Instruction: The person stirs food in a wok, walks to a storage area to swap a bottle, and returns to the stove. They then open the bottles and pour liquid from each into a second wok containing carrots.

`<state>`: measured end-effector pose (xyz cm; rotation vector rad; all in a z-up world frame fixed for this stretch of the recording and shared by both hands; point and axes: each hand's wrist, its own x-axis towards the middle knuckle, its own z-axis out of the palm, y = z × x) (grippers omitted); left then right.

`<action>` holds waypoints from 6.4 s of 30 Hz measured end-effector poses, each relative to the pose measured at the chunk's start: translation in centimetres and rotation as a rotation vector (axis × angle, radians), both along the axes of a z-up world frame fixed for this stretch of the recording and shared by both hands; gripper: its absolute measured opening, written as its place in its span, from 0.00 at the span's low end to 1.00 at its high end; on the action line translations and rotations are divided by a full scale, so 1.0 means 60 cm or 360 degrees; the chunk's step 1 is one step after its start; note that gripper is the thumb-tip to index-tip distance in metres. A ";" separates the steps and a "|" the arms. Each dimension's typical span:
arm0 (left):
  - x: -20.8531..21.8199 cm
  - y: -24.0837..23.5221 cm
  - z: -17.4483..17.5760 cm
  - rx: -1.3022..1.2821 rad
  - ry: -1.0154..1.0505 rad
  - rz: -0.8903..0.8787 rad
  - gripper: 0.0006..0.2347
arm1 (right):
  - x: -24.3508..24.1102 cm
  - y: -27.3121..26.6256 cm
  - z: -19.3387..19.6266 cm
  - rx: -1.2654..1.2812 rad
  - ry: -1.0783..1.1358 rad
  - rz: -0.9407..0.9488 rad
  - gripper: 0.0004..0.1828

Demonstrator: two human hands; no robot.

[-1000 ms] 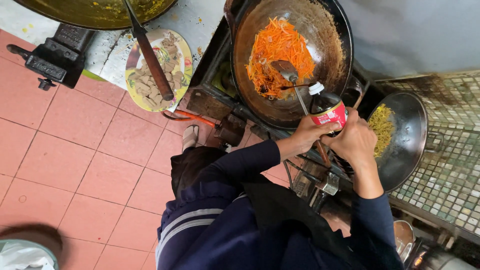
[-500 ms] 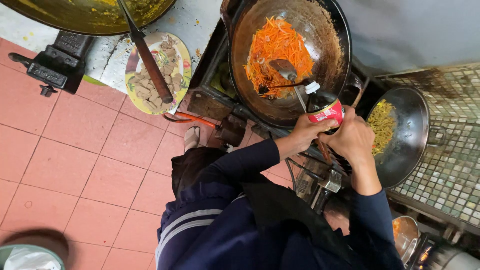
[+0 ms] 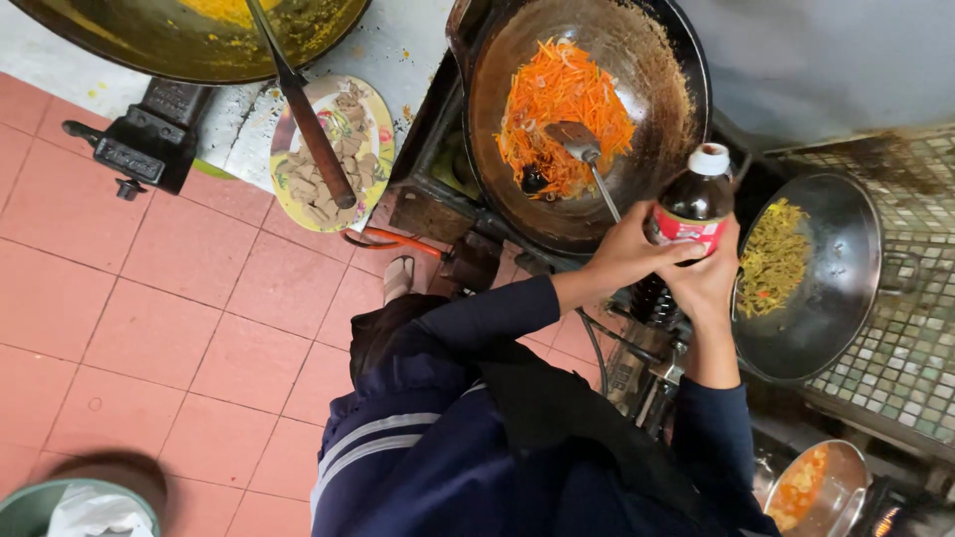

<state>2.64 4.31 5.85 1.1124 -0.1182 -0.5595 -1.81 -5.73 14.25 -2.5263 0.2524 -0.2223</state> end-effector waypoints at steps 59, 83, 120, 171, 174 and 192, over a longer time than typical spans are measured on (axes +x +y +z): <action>-0.217 0.498 -0.042 0.0371 -0.0614 0.0752 0.26 | -0.071 -0.067 -0.258 -0.1205 0.0421 0.0310 0.29; -0.321 0.491 -0.033 0.0428 -0.0627 0.1074 0.33 | 0.151 -0.214 -0.200 -0.0939 0.0646 0.0322 0.16; -0.190 0.721 -0.054 0.0390 -0.0767 0.0726 0.29 | -0.033 -0.014 0.012 -0.1941 0.0224 0.0190 0.12; -0.202 0.497 0.051 0.0333 -0.0761 0.1053 0.34 | 0.296 -0.221 -0.124 -0.1638 -0.0181 0.0675 0.22; -0.212 0.506 0.006 0.0342 -0.0716 0.1050 0.35 | 0.244 -0.181 -0.012 -0.1839 -0.0005 0.0654 0.17; -0.197 0.550 -0.029 0.0398 -0.0725 0.1036 0.30 | 0.121 -0.165 -0.135 -0.1401 0.0205 0.0407 0.16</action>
